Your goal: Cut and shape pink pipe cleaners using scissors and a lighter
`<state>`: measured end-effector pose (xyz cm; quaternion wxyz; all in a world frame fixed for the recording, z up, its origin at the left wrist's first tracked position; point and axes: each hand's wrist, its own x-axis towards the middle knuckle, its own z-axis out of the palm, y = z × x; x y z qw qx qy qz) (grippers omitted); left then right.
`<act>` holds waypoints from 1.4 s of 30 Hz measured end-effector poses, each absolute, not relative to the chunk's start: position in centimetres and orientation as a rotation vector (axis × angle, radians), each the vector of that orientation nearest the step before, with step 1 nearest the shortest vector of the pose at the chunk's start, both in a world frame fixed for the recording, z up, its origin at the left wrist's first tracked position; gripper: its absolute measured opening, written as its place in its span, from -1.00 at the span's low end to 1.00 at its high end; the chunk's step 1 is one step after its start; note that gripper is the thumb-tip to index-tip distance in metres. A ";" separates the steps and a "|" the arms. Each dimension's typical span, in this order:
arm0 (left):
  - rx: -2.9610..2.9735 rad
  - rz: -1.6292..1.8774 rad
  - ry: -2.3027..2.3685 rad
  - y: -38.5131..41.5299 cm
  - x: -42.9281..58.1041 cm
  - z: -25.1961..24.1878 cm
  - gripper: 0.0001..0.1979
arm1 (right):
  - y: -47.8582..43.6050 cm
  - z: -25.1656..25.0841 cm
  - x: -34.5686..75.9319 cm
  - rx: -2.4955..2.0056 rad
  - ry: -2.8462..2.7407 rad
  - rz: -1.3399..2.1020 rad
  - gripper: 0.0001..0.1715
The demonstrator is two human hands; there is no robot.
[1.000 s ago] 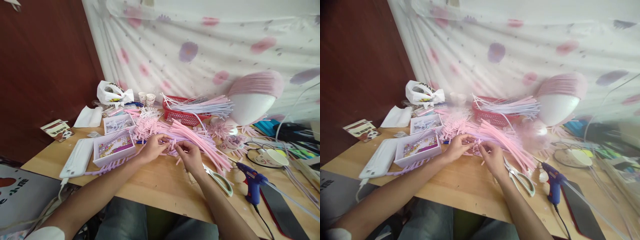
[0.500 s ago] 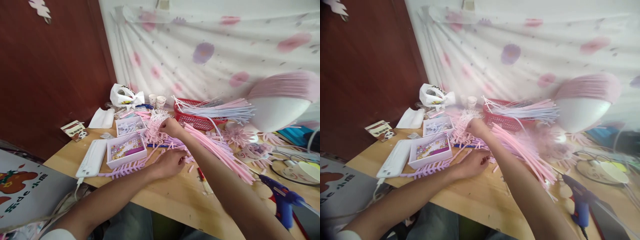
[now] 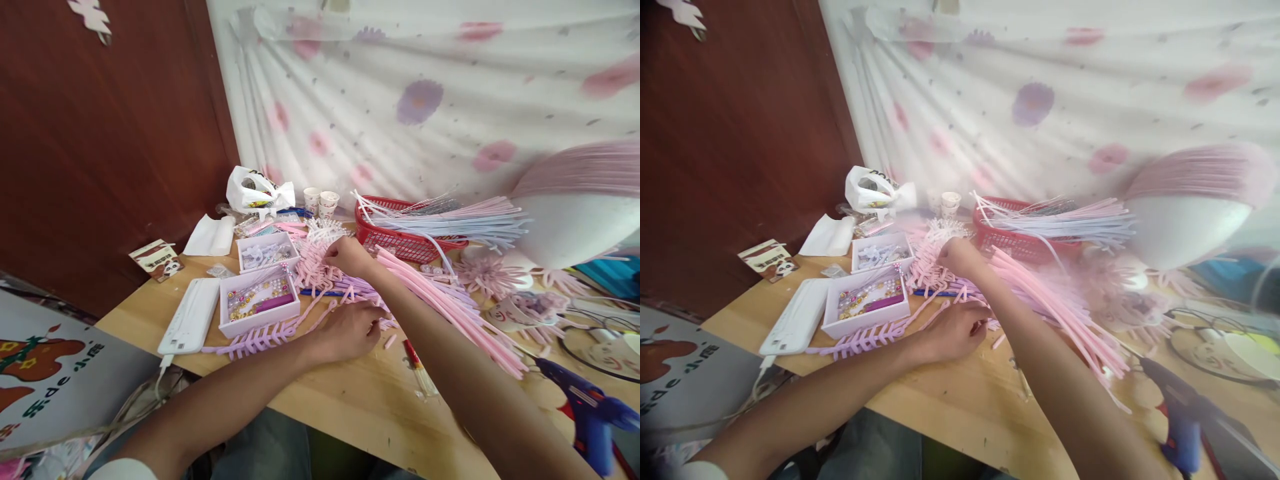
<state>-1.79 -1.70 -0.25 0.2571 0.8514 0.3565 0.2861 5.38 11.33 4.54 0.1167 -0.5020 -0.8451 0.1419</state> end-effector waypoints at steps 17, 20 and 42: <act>2.379 0.653 1.023 -1.5 -1.9 -0.4 -0.75 | 10.1 5.4 5.9 -1.469 -2.396 0.435 -0.88; 2.401 0.608 1.018 -1.8 -1.8 -0.5 -0.75 | 9.1 5.8 6.5 -1.476 -2.342 0.383 -0.86; 2.198 0.406 1.848 5.6 -12.7 6.1 -0.82 | 2.7 3.1 7.2 -1.365 -1.969 0.706 -0.83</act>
